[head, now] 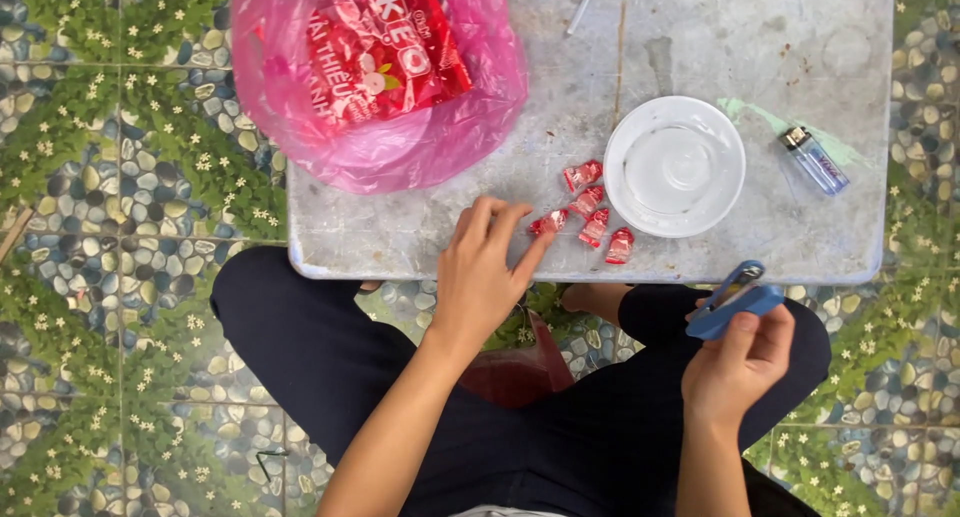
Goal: Stapling the wrappers of individual candies using a handheld stapler and placing them on a plate.
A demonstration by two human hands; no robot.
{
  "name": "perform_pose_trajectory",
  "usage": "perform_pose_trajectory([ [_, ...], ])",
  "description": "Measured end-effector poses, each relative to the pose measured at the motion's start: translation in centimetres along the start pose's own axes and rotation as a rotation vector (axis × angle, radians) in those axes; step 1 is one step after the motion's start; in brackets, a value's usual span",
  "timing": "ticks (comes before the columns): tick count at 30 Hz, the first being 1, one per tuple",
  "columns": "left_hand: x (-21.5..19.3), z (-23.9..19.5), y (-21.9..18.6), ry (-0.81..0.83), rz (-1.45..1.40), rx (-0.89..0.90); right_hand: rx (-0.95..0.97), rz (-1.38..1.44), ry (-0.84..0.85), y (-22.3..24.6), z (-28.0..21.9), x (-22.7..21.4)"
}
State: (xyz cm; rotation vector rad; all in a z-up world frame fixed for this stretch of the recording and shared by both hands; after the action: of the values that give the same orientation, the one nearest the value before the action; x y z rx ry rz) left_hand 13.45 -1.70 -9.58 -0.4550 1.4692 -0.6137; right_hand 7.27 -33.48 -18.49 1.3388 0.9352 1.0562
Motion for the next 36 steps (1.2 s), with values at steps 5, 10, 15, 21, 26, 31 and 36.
perform_pose_trajectory([
  [5,1.2,0.4,-0.4,0.060,0.127,0.041,0.052,-0.035,0.010,-1.3,-0.8,0.8],
  [10,1.0,1.0,-0.3,-0.012,0.129,-0.012,-0.015,-0.030,0.000,1.2,0.5,1.0],
  [15,0.7,1.3,-0.2,0.028,0.120,-0.031,-0.274,-0.795,0.096,8.3,5.6,1.7],
  [21,0.6,0.7,0.8,-0.032,0.024,-0.038,-0.347,-1.153,0.210,7.4,10.2,2.7],
  [26,0.4,1.1,0.5,0.024,0.048,-0.029,-0.399,-1.073,0.132,8.5,10.9,3.5],
  [31,0.5,1.3,0.6,0.062,0.038,-0.013,-0.531,-0.957,0.040,11.0,4.6,6.8],
  [36,0.8,0.8,1.0,-0.072,-0.036,-0.015,-0.271,-1.007,0.317,7.3,3.5,11.8],
])
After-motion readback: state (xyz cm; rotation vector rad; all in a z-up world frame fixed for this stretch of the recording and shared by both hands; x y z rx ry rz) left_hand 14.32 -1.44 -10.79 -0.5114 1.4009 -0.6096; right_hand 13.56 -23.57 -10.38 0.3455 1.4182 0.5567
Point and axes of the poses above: each hand's wrist, its own z-axis towards the middle knuckle, its own x-axis out of the palm, y = z × x, the point moved 6 cm from there along z, towards the middle knuckle, and after that the axes turned 13 degrees about y, right-handed, at the moved point
